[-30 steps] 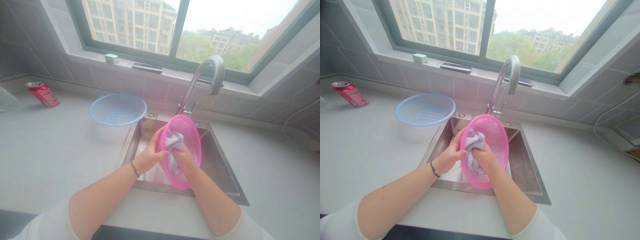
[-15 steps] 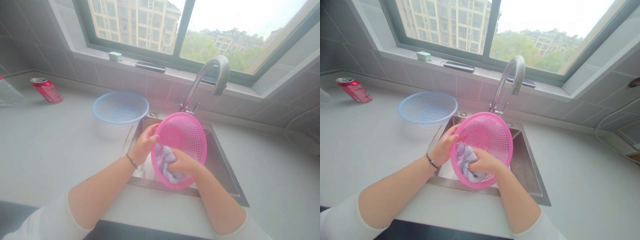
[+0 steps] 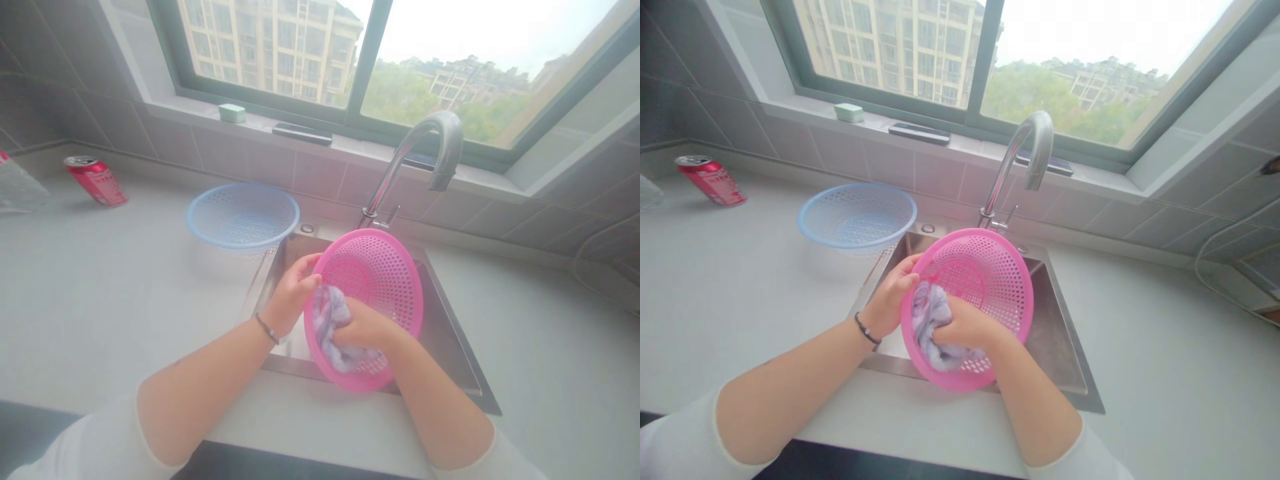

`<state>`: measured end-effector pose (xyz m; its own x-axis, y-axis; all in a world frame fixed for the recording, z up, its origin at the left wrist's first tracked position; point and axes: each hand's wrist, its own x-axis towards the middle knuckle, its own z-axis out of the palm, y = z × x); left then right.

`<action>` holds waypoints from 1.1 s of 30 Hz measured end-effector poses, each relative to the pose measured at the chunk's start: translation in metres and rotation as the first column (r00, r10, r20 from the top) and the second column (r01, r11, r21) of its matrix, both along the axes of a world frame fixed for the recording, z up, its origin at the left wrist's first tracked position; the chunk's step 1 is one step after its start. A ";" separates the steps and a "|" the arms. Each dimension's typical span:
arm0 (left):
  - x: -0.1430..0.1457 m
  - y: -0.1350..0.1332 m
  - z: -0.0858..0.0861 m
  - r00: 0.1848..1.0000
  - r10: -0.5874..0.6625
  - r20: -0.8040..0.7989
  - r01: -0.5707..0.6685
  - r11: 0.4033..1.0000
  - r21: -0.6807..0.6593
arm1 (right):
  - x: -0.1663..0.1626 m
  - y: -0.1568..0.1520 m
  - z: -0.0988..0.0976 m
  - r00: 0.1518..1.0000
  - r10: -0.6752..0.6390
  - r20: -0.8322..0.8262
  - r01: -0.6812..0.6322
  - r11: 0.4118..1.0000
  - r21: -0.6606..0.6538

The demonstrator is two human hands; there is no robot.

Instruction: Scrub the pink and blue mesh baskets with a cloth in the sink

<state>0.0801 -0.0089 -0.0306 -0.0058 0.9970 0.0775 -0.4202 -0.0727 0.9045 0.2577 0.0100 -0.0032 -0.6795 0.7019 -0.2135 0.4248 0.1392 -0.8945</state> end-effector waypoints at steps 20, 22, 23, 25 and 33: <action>0.004 -0.010 -0.012 0.921 -0.280 -0.272 0.335 0.924 0.182 | 0.005 0.014 -0.011 0.390 -0.588 -0.709 0.584 0.753 -0.302; 0.007 -0.012 -0.010 0.906 -0.320 -0.277 0.382 0.899 0.212 | 0.005 0.014 -0.015 0.424 -0.544 -0.724 0.589 0.773 -0.236; 0.008 -0.013 -0.010 0.907 -0.318 -0.277 0.383 0.897 0.223 | 0.004 0.013 -0.016 0.471 -0.509 -0.721 0.565 0.801 -0.197; 0.010 -0.013 -0.010 0.940 -0.248 -0.235 0.305 0.919 0.249 | 0.002 0.011 -0.017 0.632 -0.415 -0.654 0.479 0.873 -0.090; 0.000 0.000 -0.003 0.993 -0.066 0.103 0.055 0.993 0.101 | 0.006 0.002 0.012 0.979 0.079 0.188 -0.109 0.982 0.156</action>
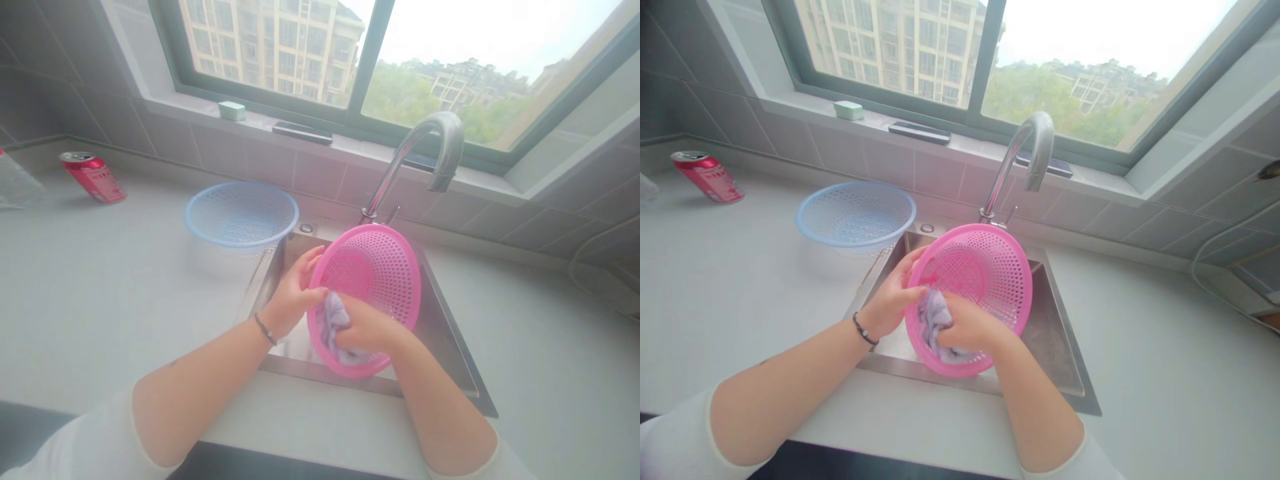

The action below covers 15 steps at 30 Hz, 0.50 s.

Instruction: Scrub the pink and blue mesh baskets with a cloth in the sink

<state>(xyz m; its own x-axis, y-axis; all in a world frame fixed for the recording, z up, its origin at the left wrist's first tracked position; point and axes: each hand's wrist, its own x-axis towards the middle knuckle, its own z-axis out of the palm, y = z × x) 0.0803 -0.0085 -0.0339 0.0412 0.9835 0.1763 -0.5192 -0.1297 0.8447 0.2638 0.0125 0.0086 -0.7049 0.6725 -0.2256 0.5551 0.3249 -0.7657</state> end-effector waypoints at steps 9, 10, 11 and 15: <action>0.012 -0.012 -0.001 0.993 -0.092 -0.077 0.099 0.990 0.099 | -0.005 -0.004 -0.028 0.721 -0.449 -0.527 0.434 0.887 -0.162; 0.013 -0.013 -0.002 0.991 -0.106 -0.085 0.115 0.987 0.108 | -0.005 -0.003 -0.031 0.653 -0.515 -0.556 0.506 0.842 -0.187; 0.015 -0.014 -0.002 0.990 -0.112 -0.089 0.122 0.986 0.116 | -0.006 -0.002 -0.033 0.624 -0.543 -0.563 0.545 0.818 -0.185; 0.011 -0.011 0.000 0.999 0.010 -0.047 -0.006 0.995 0.098 | -0.009 -0.002 -0.024 0.842 -0.309 -0.442 0.330 0.943 -0.029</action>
<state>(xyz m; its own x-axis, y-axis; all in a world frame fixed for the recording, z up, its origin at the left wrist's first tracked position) 0.0909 -0.0196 -0.0339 0.0441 0.9620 0.2693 -0.4776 -0.2164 0.8515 0.2551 0.0106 -0.0157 -0.4676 0.8794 0.0895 0.2488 0.2280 -0.9413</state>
